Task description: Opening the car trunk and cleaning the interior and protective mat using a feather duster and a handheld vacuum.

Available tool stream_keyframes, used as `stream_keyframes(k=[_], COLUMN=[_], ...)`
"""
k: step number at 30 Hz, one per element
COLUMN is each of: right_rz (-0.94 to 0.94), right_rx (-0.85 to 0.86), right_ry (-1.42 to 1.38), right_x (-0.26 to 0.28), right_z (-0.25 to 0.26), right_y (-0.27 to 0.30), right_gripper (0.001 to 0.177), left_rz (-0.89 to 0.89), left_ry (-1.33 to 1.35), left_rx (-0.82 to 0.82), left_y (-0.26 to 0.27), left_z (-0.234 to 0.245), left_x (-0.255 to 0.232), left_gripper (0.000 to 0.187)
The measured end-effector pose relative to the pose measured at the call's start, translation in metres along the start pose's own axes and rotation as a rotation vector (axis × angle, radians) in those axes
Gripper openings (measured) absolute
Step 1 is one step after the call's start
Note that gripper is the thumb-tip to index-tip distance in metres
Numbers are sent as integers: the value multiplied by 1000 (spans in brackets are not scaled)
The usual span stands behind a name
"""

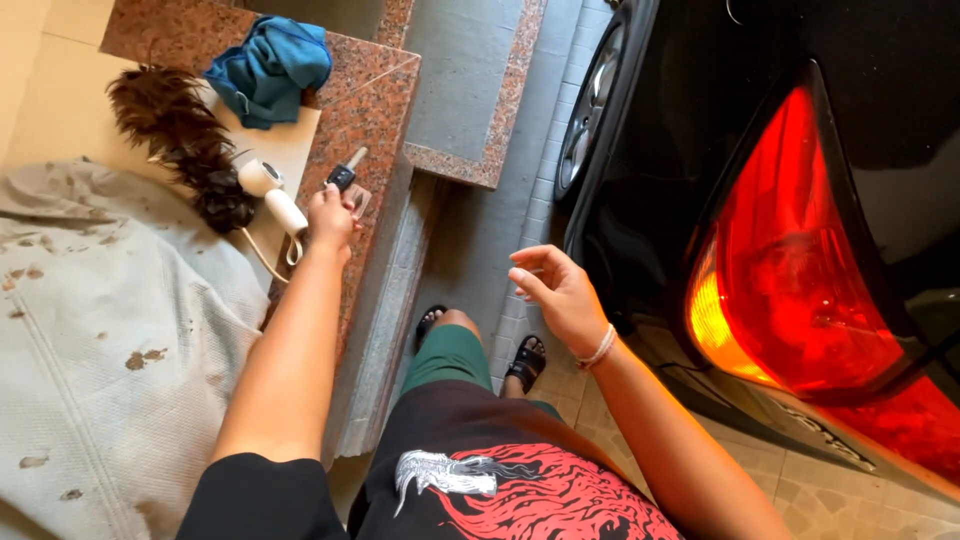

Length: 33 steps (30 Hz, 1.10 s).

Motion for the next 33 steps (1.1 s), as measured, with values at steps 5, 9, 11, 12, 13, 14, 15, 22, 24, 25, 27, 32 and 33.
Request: stream_keyframes(k=[5, 9, 11, 12, 13, 14, 15, 22, 24, 25, 27, 32, 33], right_rz=[-31, -44, -46, -55, -54, -58, -63, -45, -37, -26, 23, 235, 309], right_rx=[66, 88, 89, 88, 87, 89, 92, 77, 61, 41, -10, -213, -249], right_ry=[-1, 5, 11, 22, 20, 24, 29, 9, -17, -20, -94, -162, -175], right_x=[10, 16, 18, 18, 17, 16, 15, 8, 9, 15, 28, 91, 109], right_z=[-22, -36, -41, -42, -43, -44, -44, -43, -39, -38, -32, 21, 35], right_y=[-17, -26, -31, -33, -34, -35, -35, -35, -30, -28, -17, 47, 65], right_gripper=[27, 27, 27, 27, 27, 27, 28, 27, 26, 26, 24, 22, 21], left_rz=[80, 107, 116, 132, 132, 148, 166, 216, 189, 180, 81, -239, -354], left_ry=[38, 6, 0, -3, -5, -19, -32, -25, 33, 28, 55, 75, 106], left_rx=[-59, -139, -159, -179, -178, -188, -199, -197, -312, -292, -285, 298, 483], left_y=[-28, -36, -38, -38, -39, -40, -39, -16, 0, 15, 50, 156, 186], left_z=[14, 22, 25, 26, 27, 28, 29, 22, 12, -7, -50, -202, -234], left_x=[12, 11, 9, 9, 10, 11, 14, -6, -21, -41, -82, -165, -184], left_gripper=[38, 33, 32, 32, 32, 34, 36, 36, 32, 32, 33, 44, 42])
Point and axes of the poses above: each hand's wrist, its own y-axis away from the middle knuckle, its own z-axis out of the back of the hand, x = y × z, the point moved 4 cm from there along -y, towards the middle knuckle
